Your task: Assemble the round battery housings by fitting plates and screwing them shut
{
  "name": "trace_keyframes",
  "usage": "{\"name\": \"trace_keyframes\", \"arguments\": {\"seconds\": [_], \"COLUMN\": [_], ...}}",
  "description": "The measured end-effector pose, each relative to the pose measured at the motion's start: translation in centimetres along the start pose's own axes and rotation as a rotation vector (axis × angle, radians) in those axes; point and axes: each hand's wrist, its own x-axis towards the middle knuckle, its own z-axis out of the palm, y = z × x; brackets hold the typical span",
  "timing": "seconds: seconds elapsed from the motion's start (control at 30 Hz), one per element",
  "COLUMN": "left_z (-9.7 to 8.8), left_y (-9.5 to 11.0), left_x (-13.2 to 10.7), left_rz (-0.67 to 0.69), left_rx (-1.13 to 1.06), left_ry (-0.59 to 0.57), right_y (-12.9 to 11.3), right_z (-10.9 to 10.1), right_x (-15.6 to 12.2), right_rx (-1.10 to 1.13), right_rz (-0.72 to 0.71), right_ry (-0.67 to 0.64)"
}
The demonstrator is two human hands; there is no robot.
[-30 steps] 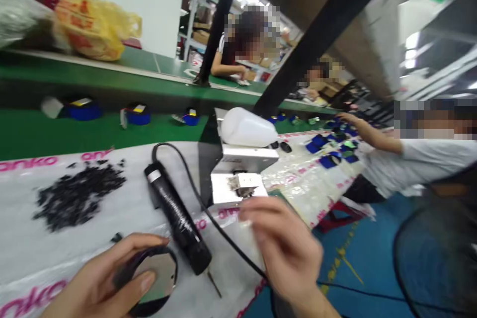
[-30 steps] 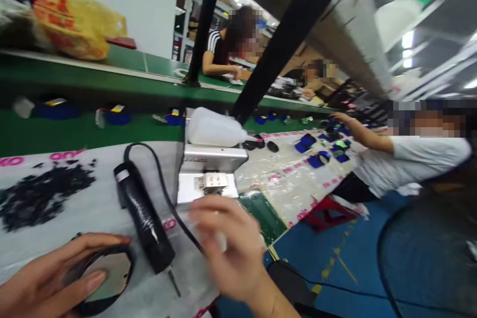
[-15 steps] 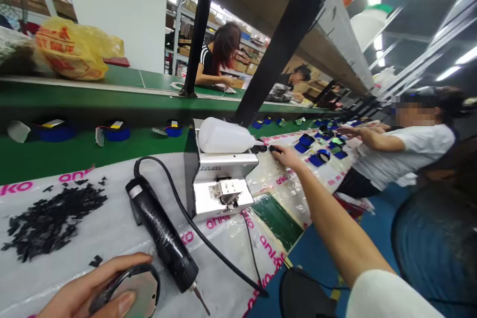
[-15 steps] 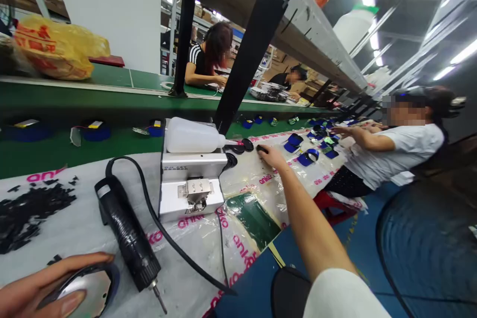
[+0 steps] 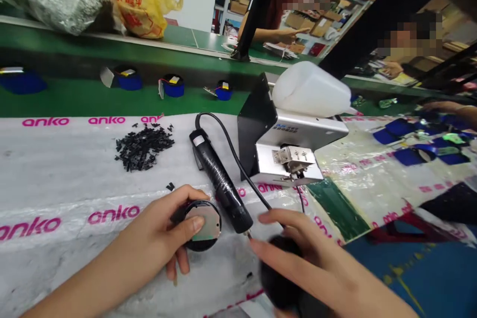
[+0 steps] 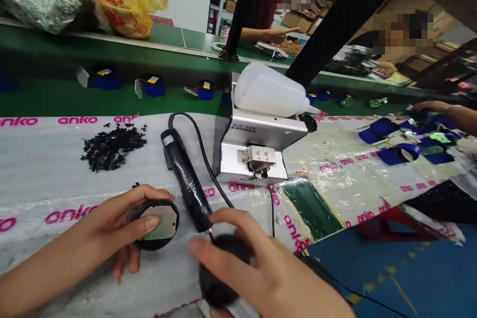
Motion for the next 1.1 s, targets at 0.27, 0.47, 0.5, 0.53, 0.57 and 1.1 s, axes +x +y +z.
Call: {"name": "trace_keyframes", "arguments": {"seconds": [0.27,0.47,0.5,0.53,0.57,1.1], "left_z": [0.3,0.5,0.5,0.5,0.6,1.1], "left_y": [-0.4,-0.6,-0.6,-0.6,-0.6,-1.0], "left_x": [-0.5,-0.6,-0.6,-0.7,-0.7,-0.9], "left_rz": [0.025,0.006,0.005,0.005,0.003,0.019], "left_rx": [0.0,-0.063,-0.069,-0.074,-0.076,-0.119], "left_ry": [0.06,0.067,0.067,0.068,0.071,0.11], "right_y": [-3.3,-2.9,-2.8,-2.7,-2.6,-2.8], "right_z": [3.7,4.1,4.2,4.2,4.3,5.4], "right_x": [6.4,6.2,6.0,5.9,5.7,5.2], "right_rx": [-0.149,0.274,0.299,0.317,0.332,0.226], "right_rz": [0.021,0.119,0.115,0.102,0.086,-0.085], "right_ry": [0.083,0.007,0.018,0.032,0.046,0.288]}}
